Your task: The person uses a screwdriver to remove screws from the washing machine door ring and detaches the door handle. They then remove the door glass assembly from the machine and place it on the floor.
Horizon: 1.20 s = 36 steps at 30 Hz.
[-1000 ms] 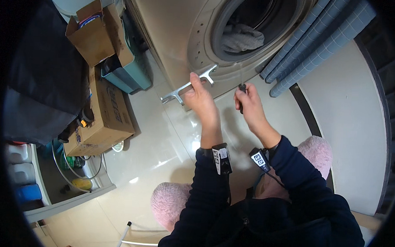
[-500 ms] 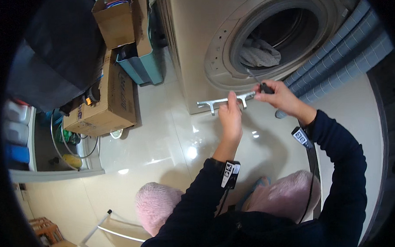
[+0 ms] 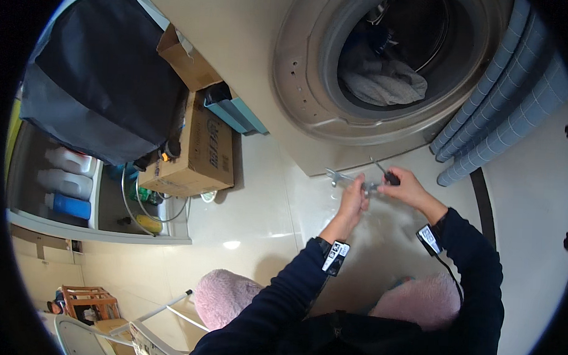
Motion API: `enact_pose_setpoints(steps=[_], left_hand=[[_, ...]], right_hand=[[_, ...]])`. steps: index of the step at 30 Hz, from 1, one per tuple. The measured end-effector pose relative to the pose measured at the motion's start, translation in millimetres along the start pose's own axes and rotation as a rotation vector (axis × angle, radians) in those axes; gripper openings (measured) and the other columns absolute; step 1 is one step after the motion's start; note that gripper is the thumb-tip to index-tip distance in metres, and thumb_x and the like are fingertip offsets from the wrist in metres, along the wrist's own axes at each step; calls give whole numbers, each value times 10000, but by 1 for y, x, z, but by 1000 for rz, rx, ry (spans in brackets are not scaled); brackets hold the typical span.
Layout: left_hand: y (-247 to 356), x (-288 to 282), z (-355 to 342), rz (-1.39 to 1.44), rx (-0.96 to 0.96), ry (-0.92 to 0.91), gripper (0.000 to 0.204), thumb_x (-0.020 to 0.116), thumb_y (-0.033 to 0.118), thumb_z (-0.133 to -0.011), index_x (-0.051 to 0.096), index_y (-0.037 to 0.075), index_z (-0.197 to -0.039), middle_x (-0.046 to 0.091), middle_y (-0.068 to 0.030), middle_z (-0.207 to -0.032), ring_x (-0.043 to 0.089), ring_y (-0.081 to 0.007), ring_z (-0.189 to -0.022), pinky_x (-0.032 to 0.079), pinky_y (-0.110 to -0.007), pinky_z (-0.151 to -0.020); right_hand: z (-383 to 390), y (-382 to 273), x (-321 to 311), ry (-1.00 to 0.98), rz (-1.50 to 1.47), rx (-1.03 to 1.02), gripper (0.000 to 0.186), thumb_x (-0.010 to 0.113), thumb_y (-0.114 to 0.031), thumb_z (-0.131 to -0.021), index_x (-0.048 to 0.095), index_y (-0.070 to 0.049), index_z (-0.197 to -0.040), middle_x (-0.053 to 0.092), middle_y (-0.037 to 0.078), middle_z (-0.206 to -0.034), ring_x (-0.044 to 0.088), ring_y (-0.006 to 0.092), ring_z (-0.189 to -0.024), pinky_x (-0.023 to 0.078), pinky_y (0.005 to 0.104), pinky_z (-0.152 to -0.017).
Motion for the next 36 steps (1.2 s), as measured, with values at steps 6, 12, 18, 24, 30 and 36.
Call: enact_pose_setpoints(steps=[6,12,18,24,30,36], left_hand=[[-35,1,-9,161,-165,-125,403,533,483,-919,497,112,-767,425,25,-614,328,-92,-471,295,-245,-463],[-1,52,-1,359,-137,-368,459,497,532,-928,525,89,-811,435,19,-631,379,-110,-543,338,-258,-557],[20,63,0,555,-120,-639,497,350,522,-986,538,63,-945,563,-6,-769,509,-135,-685,421,-278,-646],[12,43,-9,603,-89,-667,587,322,529,-978,503,6,-1173,566,-128,-1173,541,-256,-1123,416,-416,-1021],[18,42,-1,562,-53,-603,606,376,565,-948,515,12,-1151,584,-124,-1135,555,-239,-1099,444,-389,-989],[27,49,12,503,-39,-566,564,431,545,-934,534,16,-1100,592,-112,-1103,573,-214,-1062,481,-350,-955]], right_hand=[[11,16,-3,10,-9,137,262,784,-202,-714,595,-48,-811,560,-1,-691,498,85,-666,422,259,-594],[3,-70,-53,-54,300,-72,295,784,-213,-706,586,-4,-768,539,40,-661,460,85,-655,412,273,-603],[20,-114,-24,288,652,-494,246,731,-166,-700,554,-21,-791,576,126,-756,592,277,-689,451,363,-590],[28,-101,3,237,690,-544,236,711,-165,-697,543,-56,-822,565,107,-835,577,341,-782,478,419,-633],[28,-94,10,248,698,-582,253,725,-187,-699,553,-53,-828,557,116,-859,563,335,-839,472,417,-664],[24,-82,1,239,462,-532,296,749,-219,-695,580,-45,-865,572,102,-882,578,311,-836,468,393,-689]])
Point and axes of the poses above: each hand's wrist, its own z-axis away from the middle knuckle, its own x-axis out of the palm, y = z × x, the point moved 3 cm from there along -z, towards the middle knuckle
